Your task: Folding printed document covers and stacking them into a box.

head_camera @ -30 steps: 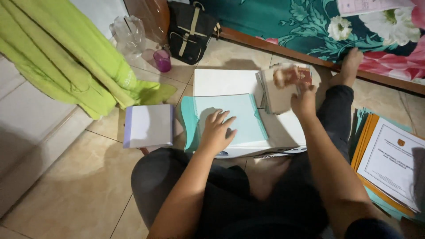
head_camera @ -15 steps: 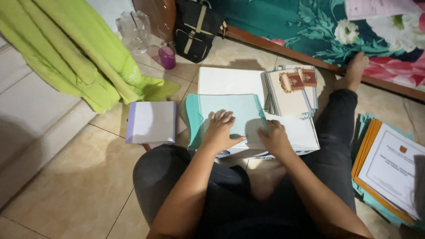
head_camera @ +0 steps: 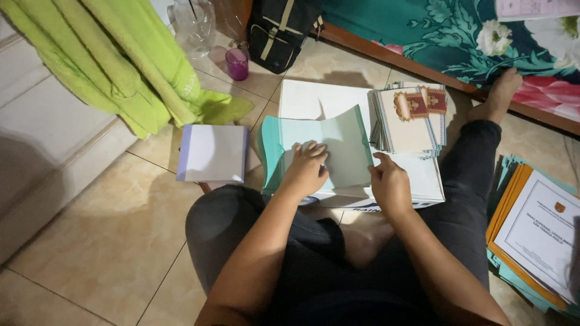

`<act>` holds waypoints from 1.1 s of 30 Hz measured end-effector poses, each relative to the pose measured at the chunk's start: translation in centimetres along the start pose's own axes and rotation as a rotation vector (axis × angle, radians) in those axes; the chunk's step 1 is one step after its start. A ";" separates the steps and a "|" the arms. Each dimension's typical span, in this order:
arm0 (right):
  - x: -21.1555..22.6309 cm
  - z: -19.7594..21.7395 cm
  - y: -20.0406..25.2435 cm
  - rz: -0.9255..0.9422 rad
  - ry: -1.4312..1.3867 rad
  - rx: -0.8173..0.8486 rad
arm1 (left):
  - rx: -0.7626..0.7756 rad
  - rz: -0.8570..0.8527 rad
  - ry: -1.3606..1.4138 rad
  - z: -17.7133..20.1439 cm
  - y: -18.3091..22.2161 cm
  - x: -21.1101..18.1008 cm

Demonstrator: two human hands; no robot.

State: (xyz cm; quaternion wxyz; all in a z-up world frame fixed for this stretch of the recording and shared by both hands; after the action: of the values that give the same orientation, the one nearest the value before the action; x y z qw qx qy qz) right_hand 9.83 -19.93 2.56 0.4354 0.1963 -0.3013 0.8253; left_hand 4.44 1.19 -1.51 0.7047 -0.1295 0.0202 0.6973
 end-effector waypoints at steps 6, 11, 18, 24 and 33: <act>0.4 -0.7 0.0 0.104 -0.107 -0.057 | -0.004 0.043 0.061 0.8 0.1 -0.2; 3.3 -0.7 0.1 -0.273 -0.509 0.263 | 0.023 0.062 0.117 1.5 0.2 0.0; 3.8 -4.5 1.1 0.419 -0.268 0.415 | -0.183 0.484 1.109 3.5 2.2 2.5; 4.9 -4.4 1.3 0.339 -0.005 0.436 | -0.459 0.100 -0.146 0.7 1.1 3.5; 1.2 -11.4 -10.4 0.164 0.182 0.725 | 0.193 0.232 -0.193 0.5 1.1 2.0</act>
State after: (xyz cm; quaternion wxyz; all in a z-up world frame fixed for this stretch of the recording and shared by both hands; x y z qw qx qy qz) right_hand 17.17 -6.97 -1.79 0.2951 0.2387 0.0351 0.9245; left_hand 3.38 3.24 -1.59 0.6274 0.0096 0.0339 0.7779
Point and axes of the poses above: each hand's wrist, its own y-axis away from the middle knuckle, its own z-axis out of the back of the hand, x = y × z, the point moved 2 cm from there along -y, towards the middle knuckle, and after that the axes turned 15 degrees about -y, right-handed, at the moved point
